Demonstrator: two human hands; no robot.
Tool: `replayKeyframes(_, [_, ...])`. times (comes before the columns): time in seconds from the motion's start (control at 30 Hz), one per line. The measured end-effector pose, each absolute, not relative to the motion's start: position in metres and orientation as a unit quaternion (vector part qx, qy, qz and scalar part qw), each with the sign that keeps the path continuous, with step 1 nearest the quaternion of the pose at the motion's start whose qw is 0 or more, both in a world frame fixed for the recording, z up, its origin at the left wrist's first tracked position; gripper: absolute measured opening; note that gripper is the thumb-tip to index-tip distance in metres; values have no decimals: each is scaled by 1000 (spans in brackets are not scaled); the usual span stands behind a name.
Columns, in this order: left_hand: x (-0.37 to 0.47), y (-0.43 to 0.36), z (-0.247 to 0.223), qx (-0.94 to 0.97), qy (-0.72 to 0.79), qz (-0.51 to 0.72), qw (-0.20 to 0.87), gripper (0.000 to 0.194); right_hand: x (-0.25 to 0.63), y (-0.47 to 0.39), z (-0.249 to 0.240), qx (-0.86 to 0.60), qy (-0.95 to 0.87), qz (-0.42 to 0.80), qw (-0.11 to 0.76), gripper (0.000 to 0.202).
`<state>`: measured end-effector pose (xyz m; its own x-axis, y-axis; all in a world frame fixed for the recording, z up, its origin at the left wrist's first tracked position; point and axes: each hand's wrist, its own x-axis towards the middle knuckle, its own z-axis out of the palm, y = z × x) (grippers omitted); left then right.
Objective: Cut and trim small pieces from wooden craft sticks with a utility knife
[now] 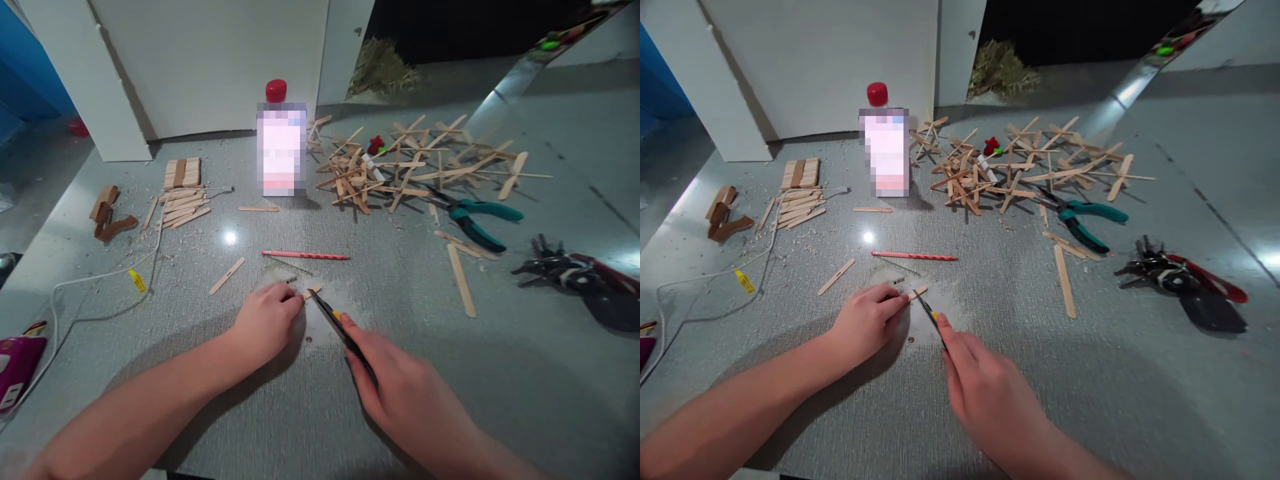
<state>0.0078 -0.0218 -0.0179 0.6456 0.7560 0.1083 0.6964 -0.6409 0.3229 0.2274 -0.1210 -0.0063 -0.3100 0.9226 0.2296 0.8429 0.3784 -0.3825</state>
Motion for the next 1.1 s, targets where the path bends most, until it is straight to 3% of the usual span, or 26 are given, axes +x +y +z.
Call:
replayKeyframes(0.3, [8, -23, -13, 920, 373, 84, 93, 19, 223, -121, -1, -538, -813, 66, 213, 38])
replayKeyframes(0.73, [10, -26, -12, 937, 344, 52, 37, 18, 224, -125, -5, -538, -816, 49, 206, 59])
replayKeyframes(1.1, [11, -23, -10, 945, 323, 47, 11, 17, 222, -125, -11, -539, -820, 22, 190, 50])
